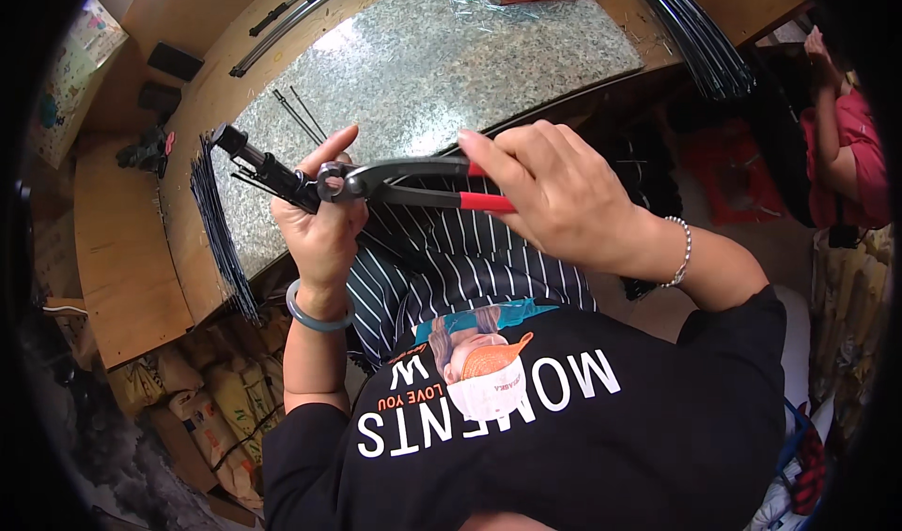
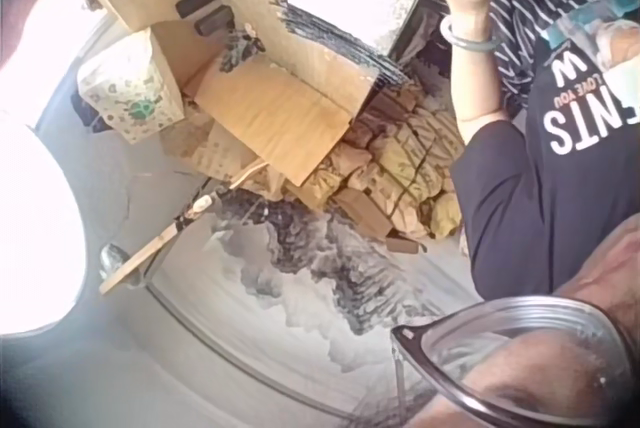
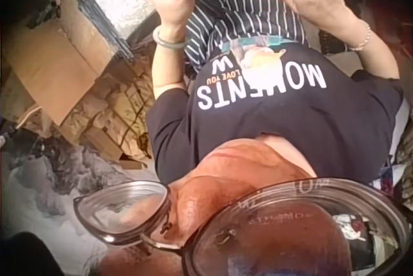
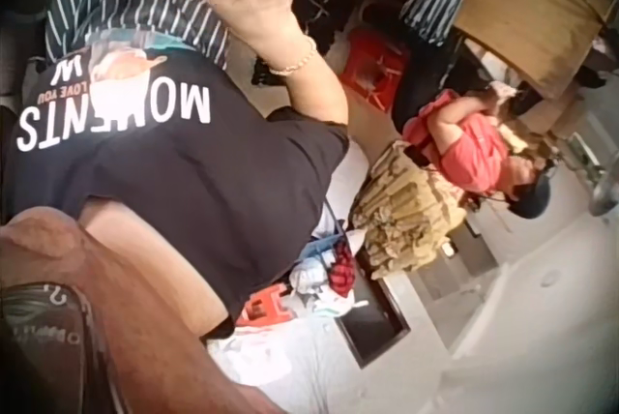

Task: The person gathers umbrella ribs, threads a wire through their ends by hand, fits them around an umbrella shaft hub, and secures the wire using pliers.

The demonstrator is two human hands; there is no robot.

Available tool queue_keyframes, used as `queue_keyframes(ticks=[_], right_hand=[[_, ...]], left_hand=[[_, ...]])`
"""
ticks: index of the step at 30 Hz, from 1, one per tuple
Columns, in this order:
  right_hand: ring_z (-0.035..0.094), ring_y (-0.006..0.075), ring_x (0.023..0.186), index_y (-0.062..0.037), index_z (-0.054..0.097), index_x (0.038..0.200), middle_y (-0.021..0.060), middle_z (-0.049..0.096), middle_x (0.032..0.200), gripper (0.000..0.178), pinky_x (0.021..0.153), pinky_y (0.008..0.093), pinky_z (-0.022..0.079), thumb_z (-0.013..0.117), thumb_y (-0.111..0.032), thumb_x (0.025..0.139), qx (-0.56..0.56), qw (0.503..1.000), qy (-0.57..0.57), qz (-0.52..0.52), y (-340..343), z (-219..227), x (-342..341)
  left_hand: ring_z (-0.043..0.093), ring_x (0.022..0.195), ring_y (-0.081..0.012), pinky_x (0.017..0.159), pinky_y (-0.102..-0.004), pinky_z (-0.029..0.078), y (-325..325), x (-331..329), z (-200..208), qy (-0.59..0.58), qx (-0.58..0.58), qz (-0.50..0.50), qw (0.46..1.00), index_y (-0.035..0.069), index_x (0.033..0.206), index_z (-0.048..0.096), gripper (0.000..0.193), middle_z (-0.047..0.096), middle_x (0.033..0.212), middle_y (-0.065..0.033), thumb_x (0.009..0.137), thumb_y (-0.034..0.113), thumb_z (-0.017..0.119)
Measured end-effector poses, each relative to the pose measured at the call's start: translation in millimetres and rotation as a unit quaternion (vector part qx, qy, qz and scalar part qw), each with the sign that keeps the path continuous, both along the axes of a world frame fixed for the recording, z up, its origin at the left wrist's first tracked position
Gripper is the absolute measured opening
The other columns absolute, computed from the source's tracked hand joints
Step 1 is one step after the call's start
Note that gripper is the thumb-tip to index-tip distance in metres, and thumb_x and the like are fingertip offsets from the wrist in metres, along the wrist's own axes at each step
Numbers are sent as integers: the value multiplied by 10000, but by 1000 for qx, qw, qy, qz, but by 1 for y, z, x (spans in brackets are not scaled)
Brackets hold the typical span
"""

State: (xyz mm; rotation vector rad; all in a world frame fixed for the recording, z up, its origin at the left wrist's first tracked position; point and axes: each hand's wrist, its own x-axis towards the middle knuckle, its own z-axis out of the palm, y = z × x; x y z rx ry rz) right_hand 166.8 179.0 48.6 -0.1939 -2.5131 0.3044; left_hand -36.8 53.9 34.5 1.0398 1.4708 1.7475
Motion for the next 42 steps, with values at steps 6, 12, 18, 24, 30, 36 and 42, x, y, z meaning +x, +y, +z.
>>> queue_keyframes(ticks=[6, 12, 18, 24, 30, 36, 42], right_hand=[[614, 278, 678, 32, 473, 1116, 136, 591, 830, 508, 576, 314, 486, 725, -79, 689, -572, 729, -329, 183, 18, 20, 3], [622, 263, 687, 33, 492, 1079, 143, 606, 851, 481, 598, 317, 493, 735, -99, 686, -354, 919, -161, 68, 1, 11, 2], [613, 251, 730, 8, 361, 1238, 108, 569, 810, 653, 621, 329, 481, 721, -146, 716, -459, 806, -335, 166, 10, 31, -10], [569, 250, 857, 3, 270, 1357, 148, 532, 914, 722, 724, 324, 462, 653, -111, 756, -334, 916, -172, 140, 2, 7, 2], [517, 236, 796, 1, 285, 1372, 147, 500, 901, 636, 723, 330, 439, 570, -56, 807, -281, 934, -145, 166, 5, -5, -8], [523, 233, 772, -28, 334, 1363, 123, 521, 917, 582, 700, 338, 437, 553, -54, 825, -313, 919, -192, 145, 8, 1, -11], [580, 276, 712, -41, 468, 1207, 132, 570, 813, 367, 616, 342, 451, 541, -168, 871, -336, 911, -221, 93, 12, 1, -5]], left_hand=[[391, 551, -14, 482, -169, 290, 3, 1, -1, 4, 70, -37, 997, -68, 1097, 591, 287, 482, 683, 53, 860, 94, 581], [390, 557, -15, 489, -168, 290, 3, 2, 1, 24, 16, -4, 1000, -74, 1114, 578, 307, 482, 710, 49, 858, 94, 583], [393, 552, -15, 481, -170, 285, 3, -1, 0, -6, 37, -25, 999, -70, 1116, 578, 301, 483, 706, 45, 861, 91, 574], [405, 512, -8, 448, -169, 279, 6, 5, 4, -12, 4, 23, 1000, -60, 1105, 587, 285, 489, 657, 51, 862, 88, 576], [399, 480, -1, 431, -163, 273, 6, 4, 1, -15, 1, 35, 999, -52, 1094, 595, 260, 488, 621, 57, 868, 72, 563], [399, 480, 3, 436, -160, 270, 4, 4, 1, 2, 7, 33, 999, -31, 1078, 614, 230, 484, 609, 61, 874, 48, 542], [404, 480, 3, 439, -165, 283, 6, 3, 4, -8, 1, 34, 999, -17, 1069, 626, 233, 489, 609, 64, 851, 27, 556]])
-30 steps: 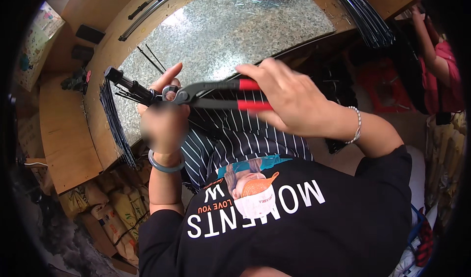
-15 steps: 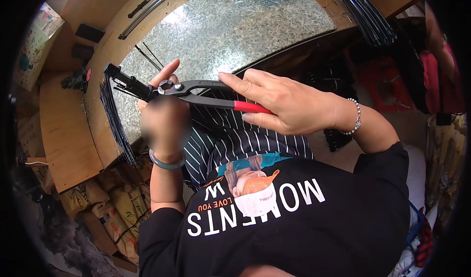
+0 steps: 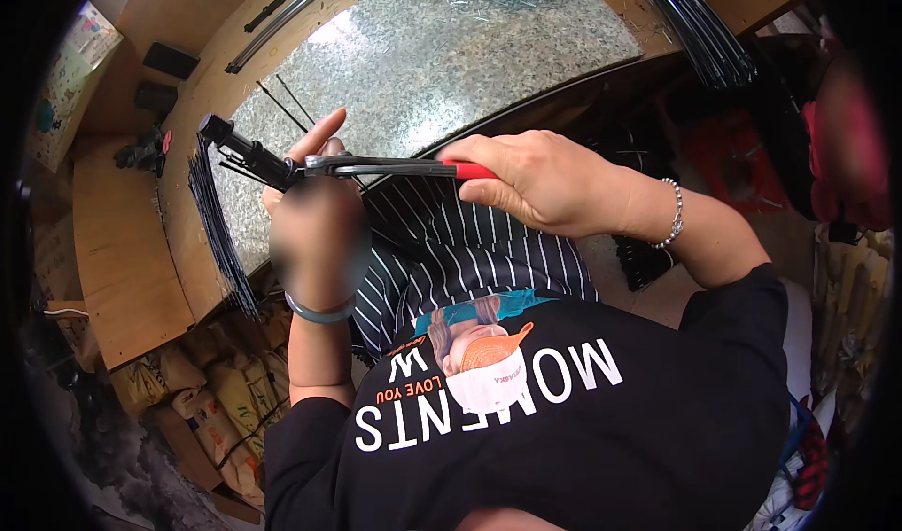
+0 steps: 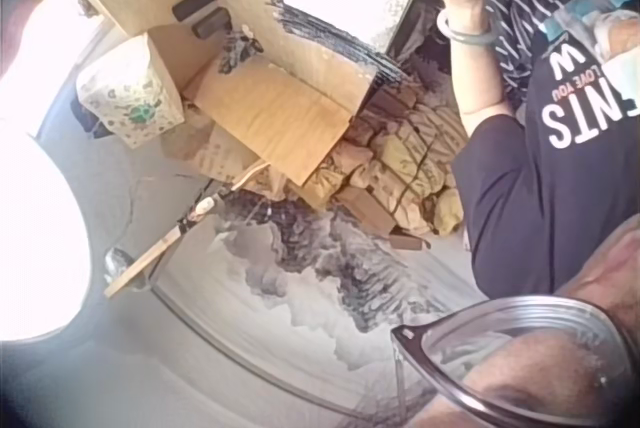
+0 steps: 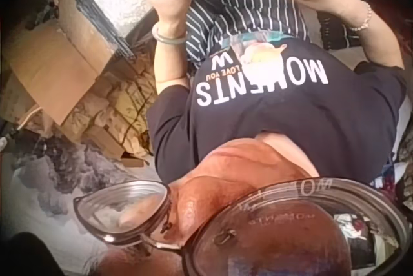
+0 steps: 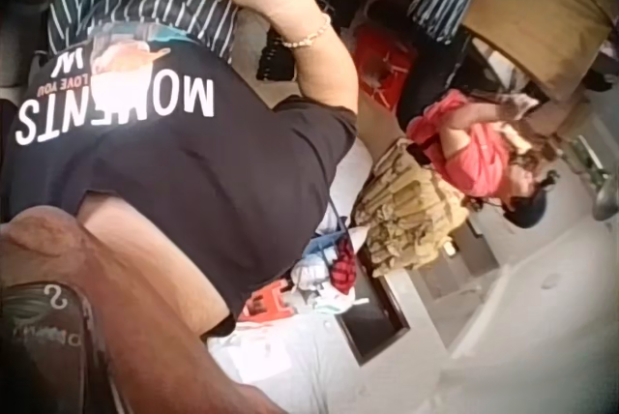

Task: The person gathers umbrella ribs, threads a wire through their ends by hand, fits them around an umbrella shaft hub, and secures the wire using pliers.

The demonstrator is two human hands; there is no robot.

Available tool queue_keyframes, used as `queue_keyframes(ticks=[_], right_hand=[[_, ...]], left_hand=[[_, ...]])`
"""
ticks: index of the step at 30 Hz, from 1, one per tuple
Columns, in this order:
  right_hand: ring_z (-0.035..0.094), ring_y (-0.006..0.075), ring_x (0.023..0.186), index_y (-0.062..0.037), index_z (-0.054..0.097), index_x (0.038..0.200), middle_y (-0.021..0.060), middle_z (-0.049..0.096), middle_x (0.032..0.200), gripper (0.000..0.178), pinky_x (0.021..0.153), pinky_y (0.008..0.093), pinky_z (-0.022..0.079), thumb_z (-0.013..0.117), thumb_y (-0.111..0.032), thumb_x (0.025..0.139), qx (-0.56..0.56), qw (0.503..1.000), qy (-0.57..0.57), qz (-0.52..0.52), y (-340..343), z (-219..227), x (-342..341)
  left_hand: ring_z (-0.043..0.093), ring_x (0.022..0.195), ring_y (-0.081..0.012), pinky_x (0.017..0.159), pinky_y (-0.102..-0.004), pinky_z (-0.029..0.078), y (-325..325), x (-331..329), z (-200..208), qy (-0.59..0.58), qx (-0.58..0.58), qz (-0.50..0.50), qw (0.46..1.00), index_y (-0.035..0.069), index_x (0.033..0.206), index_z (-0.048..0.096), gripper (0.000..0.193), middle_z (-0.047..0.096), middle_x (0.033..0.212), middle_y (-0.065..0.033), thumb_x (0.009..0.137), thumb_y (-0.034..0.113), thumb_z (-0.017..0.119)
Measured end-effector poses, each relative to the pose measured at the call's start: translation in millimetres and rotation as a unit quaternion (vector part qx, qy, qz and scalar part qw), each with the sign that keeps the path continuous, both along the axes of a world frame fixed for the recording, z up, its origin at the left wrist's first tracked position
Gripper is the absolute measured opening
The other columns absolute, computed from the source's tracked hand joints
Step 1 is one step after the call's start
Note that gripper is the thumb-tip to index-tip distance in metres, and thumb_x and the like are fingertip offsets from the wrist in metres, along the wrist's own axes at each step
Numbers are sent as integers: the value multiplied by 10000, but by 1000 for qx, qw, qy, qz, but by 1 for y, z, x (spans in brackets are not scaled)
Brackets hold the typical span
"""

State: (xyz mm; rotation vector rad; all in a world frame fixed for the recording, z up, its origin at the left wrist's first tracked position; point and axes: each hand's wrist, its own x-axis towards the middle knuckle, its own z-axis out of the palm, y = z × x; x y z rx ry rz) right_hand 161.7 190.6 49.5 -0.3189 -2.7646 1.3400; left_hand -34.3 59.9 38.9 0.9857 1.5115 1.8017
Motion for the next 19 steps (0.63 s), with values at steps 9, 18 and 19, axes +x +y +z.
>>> queue_keyframes(ticks=[9, 18, 19], right_hand=[[597, 300, 712, -31, 524, 1025, 146, 591, 818, 295, 607, 374, 457, 558, -282, 873, 147, 988, -50, 9, 17, 17, -8], [455, 287, 1122, -84, 514, 1135, 133, 507, 1168, 369, 893, 381, 369, 589, -301, 846, 422, 877, 8, -228, 62, -48, -27], [391, 303, 1205, -94, 484, 1213, 134, 486, 1203, 453, 983, 426, 301, 598, -321, 838, 430, 868, 88, -232, 64, -53, -26]], left_hand=[[399, 463, -5, 427, -182, 303, 2, -15, 8, 212, -38, -21, 976, 1, 1120, 602, 303, 467, 568, 64, 820, -15, 564], [387, 393, -43, 398, -197, 359, 11, -30, 16, -337, 159, -165, 913, 47, 1293, 455, 460, 436, 522, 44, 860, 131, 584], [385, 386, -46, 396, -197, 363, 17, -26, 15, -358, 170, -162, 904, 47, 1303, 442, 476, 440, 521, 43, 863, 152, 588]])
